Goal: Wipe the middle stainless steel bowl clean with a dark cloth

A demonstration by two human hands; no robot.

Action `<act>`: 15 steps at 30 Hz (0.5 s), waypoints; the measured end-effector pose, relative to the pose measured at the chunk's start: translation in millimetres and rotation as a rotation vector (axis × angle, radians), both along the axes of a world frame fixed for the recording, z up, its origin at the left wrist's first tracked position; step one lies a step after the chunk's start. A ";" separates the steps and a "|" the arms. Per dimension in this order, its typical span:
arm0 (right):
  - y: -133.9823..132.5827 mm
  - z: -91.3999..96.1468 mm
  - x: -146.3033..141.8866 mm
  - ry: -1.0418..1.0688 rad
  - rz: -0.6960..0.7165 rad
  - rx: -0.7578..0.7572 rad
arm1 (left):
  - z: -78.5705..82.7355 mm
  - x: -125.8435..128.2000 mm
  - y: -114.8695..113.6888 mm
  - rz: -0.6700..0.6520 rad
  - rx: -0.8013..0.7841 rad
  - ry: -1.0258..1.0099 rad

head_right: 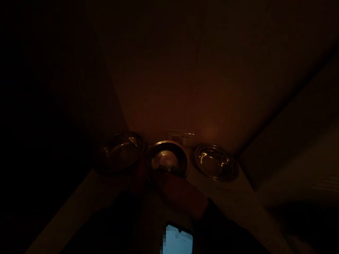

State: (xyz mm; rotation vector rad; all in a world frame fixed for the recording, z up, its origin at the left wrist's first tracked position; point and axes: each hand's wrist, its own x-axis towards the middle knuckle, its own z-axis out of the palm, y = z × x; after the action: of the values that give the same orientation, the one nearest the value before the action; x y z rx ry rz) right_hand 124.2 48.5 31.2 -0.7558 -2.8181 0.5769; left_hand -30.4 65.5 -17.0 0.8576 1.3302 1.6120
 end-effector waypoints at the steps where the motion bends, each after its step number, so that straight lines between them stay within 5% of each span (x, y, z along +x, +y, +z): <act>1: 1.4 -0.2 0.2 0.007 -0.006 0.000 | -1.1 -0.1 0.8 -0.010 0.001 -0.050; 8: 3.6 8.7 3.3 0.144 -0.014 -0.110 | 1.9 4.1 -3.3 -0.167 0.019 -0.114; 15: 4.5 9.6 5.6 0.156 0.025 -0.100 | -14.4 1.5 -3.1 -0.041 -0.011 0.127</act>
State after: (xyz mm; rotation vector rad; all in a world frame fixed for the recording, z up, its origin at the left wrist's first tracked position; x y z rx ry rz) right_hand 129.9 53.0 40.9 -0.6623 -2.6760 0.7516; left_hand -28.9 62.3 -31.3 0.9885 1.3991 1.5388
